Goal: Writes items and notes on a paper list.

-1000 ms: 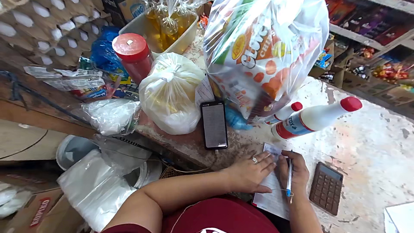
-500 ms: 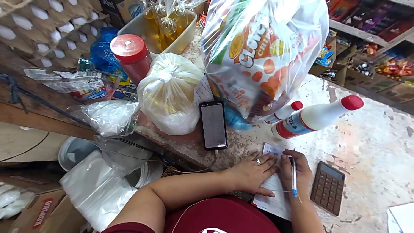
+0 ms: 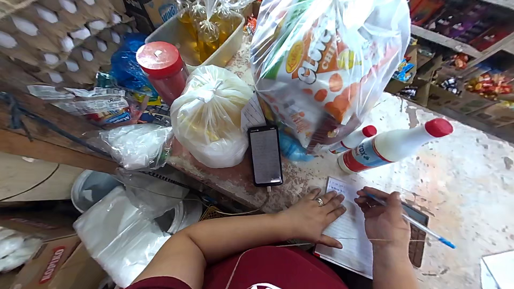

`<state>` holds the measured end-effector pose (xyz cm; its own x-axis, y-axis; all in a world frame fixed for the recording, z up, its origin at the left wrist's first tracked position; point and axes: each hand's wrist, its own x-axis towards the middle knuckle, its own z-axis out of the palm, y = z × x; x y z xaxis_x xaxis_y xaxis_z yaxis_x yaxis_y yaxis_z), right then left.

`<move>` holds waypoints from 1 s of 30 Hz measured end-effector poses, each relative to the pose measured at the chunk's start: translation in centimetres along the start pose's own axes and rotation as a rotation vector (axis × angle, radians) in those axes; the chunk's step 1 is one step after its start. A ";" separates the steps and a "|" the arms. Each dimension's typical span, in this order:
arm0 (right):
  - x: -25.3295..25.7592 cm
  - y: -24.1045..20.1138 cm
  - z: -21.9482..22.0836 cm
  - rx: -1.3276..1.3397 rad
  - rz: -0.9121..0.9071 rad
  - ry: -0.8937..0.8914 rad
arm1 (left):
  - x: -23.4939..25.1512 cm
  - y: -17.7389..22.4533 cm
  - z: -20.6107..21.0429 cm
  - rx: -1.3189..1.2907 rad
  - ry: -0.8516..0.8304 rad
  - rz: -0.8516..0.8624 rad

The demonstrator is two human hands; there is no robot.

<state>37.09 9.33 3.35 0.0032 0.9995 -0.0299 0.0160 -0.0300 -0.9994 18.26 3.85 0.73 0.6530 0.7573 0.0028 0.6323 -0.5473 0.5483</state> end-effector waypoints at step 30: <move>2.0 1.7 3.5 -0.167 -0.124 0.038 | -0.1 -0.1 0.2 0.008 0.082 0.040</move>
<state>33.64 11.27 1.58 0.0286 0.9949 0.0968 0.1843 0.0899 -0.9788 18.23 3.77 0.56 0.6419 0.7611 0.0933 0.6100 -0.5805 0.5394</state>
